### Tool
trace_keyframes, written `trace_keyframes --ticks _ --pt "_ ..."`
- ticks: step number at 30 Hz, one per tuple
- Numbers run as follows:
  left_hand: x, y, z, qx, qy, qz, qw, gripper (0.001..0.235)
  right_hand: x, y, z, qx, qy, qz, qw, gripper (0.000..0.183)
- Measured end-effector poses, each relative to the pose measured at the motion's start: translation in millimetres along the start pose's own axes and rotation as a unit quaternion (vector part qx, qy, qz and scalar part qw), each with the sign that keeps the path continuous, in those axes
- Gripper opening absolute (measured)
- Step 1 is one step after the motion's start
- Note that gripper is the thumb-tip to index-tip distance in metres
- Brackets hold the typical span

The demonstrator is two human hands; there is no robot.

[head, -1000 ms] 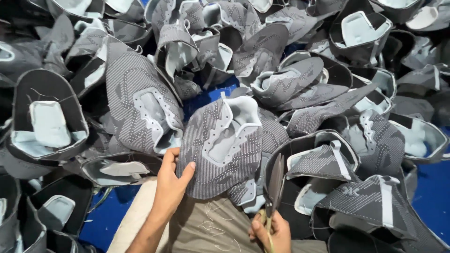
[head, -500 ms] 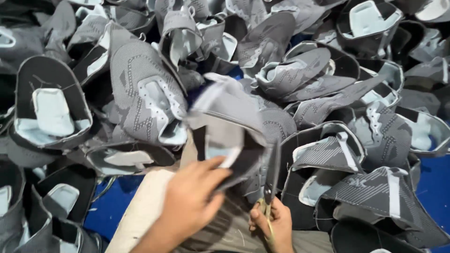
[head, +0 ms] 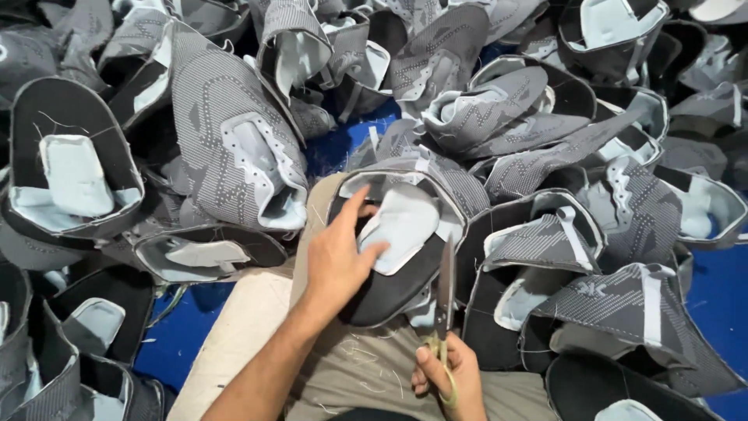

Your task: The person trims excess material and threads from shoe uppers using scissors.

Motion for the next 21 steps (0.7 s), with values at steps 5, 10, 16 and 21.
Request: trace_keyframes --ticks 5,10,16,21 --pt "-26 -51 8 -0.166 0.034 -0.023 0.985 0.037 -15 -21 1 0.043 -0.020 -0.061 0.997 0.025" --pt "-41 -24 -24 -0.181 0.002 0.111 0.977 0.029 -20 -19 7 -0.013 -0.101 -0.070 0.992 0.024" --pt "-53 8 -28 -0.176 -0.088 0.095 0.976 0.039 -28 -14 33 -0.178 -0.087 0.126 0.972 0.021" --pt "-61 11 -24 -0.081 -0.048 0.092 0.991 0.050 -32 -7 29 -0.041 -0.178 0.104 0.978 0.033"
Point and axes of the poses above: each hand's wrist, its own x-axis towards the middle knuckle, its own z-axis out of the palm, y = z × x, the point moved 9 cm from there along x, towards the middle knuckle, and after that the axes turned 12 degrees about z, right-handed, at the moved point
